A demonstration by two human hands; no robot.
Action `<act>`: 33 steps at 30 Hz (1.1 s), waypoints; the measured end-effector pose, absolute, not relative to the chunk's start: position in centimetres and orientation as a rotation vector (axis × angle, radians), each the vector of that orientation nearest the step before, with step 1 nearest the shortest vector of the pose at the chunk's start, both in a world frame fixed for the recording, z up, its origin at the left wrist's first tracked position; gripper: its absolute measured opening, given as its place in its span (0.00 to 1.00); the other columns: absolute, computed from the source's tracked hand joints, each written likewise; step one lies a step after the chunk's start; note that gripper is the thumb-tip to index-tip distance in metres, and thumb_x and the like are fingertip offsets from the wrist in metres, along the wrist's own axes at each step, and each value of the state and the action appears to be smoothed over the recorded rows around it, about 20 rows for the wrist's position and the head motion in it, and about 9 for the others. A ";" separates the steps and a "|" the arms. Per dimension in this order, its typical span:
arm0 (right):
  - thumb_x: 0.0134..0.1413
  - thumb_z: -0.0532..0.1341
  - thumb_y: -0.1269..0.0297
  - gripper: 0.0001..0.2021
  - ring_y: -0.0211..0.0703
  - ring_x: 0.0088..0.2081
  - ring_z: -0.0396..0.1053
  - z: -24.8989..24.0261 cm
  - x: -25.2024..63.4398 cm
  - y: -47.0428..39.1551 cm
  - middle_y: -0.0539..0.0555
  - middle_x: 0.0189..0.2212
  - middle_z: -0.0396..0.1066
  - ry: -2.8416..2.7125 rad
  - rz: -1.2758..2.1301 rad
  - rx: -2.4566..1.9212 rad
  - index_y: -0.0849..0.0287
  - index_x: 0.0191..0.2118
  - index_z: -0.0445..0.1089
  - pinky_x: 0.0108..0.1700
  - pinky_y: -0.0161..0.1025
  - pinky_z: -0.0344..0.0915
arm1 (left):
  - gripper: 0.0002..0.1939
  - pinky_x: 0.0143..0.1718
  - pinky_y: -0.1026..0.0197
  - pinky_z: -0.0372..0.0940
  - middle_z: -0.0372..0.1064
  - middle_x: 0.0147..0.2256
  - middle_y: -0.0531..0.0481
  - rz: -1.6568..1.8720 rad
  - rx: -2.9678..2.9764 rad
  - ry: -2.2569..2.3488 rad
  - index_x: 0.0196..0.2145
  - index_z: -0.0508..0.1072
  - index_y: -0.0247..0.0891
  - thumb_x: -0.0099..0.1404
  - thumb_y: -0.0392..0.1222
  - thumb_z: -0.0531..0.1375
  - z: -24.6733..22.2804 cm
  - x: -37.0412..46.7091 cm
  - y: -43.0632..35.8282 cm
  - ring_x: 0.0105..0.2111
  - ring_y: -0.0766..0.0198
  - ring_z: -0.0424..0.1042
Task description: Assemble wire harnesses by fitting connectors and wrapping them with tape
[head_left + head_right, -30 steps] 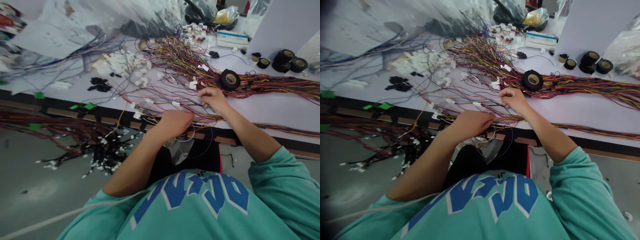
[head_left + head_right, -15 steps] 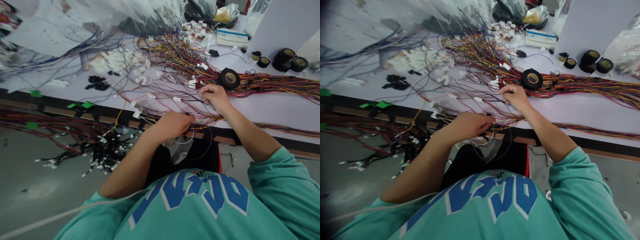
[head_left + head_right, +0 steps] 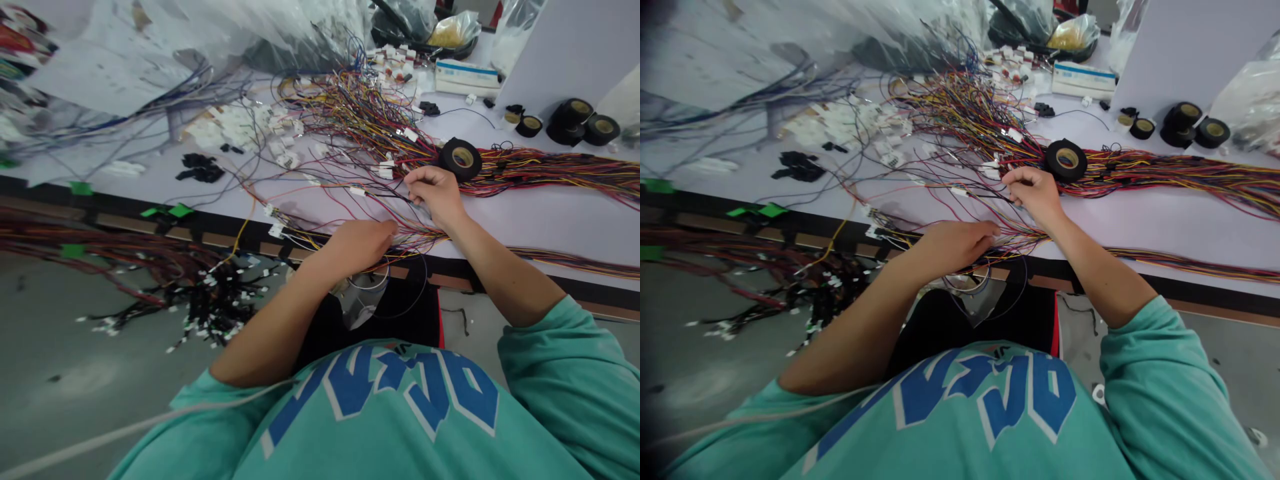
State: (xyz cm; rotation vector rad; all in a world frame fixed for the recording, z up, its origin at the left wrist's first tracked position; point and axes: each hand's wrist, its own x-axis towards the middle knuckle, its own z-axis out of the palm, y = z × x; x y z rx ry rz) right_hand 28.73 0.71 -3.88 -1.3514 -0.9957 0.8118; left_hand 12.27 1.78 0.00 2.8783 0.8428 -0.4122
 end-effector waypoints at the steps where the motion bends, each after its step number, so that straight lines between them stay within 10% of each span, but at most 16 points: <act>1: 0.40 0.55 0.78 0.06 0.26 0.19 0.59 -3.9 28.7 0.7 0.43 0.17 0.61 -1.008 0.813 -1.343 0.61 0.23 0.66 0.23 0.27 0.58 | 0.19 0.34 0.58 0.62 0.73 0.34 0.41 -0.391 2.869 0.924 0.48 0.65 0.34 0.65 0.40 0.42 -0.1 12.6 1.6 0.38 0.53 0.73; 33: 0.39 0.56 0.77 0.06 0.27 0.19 0.59 -3.2 28.3 0.4 0.44 0.17 0.61 -0.991 0.873 -1.354 0.60 0.22 0.66 0.22 0.27 0.58 | 0.17 0.31 0.61 0.61 0.71 0.40 0.43 -0.149 2.855 0.951 0.43 0.69 0.37 0.66 0.42 0.43 -1.0 14.1 1.3 0.40 0.56 0.71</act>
